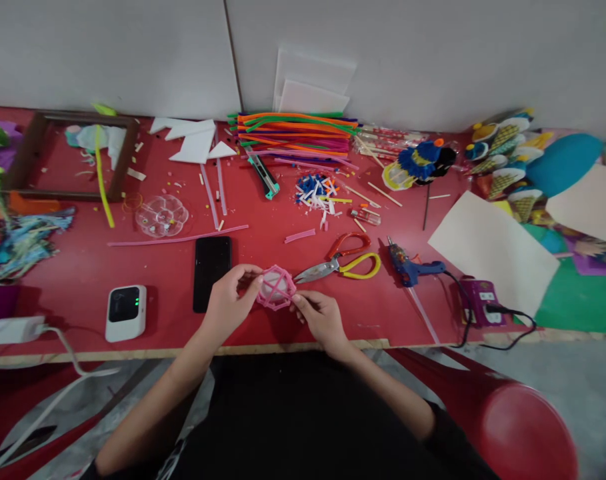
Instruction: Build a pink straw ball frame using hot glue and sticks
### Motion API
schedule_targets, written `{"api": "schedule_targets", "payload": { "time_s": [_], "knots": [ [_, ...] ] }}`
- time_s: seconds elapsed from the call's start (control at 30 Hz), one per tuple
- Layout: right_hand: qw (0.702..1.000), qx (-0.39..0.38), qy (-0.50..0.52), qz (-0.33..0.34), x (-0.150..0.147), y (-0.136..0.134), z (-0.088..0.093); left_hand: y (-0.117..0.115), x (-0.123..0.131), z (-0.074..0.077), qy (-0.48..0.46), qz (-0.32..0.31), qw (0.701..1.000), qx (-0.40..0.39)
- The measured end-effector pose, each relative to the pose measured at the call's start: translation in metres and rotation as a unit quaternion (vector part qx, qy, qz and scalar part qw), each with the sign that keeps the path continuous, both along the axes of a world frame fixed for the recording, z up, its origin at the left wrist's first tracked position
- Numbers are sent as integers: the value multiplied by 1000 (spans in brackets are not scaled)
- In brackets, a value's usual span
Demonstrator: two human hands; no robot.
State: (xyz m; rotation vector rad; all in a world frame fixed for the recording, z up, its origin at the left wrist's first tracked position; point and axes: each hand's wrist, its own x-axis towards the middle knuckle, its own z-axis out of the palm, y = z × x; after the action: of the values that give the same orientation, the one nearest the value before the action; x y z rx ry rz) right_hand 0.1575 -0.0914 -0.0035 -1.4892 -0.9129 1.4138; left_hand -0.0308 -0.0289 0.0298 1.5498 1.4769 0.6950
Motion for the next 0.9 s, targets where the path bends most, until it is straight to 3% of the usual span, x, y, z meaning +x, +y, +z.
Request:
{"api": "schedule_targets", "payload": {
  "time_s": [0.37,0.9],
  "knots": [
    [995,-50,81,12,8,3,3,-1,-1,1,-5,3,999,-38],
    [990,-89,113,-4,11,6,-3,-3,-6,1,-49,-4,997,-59]
  ]
}}
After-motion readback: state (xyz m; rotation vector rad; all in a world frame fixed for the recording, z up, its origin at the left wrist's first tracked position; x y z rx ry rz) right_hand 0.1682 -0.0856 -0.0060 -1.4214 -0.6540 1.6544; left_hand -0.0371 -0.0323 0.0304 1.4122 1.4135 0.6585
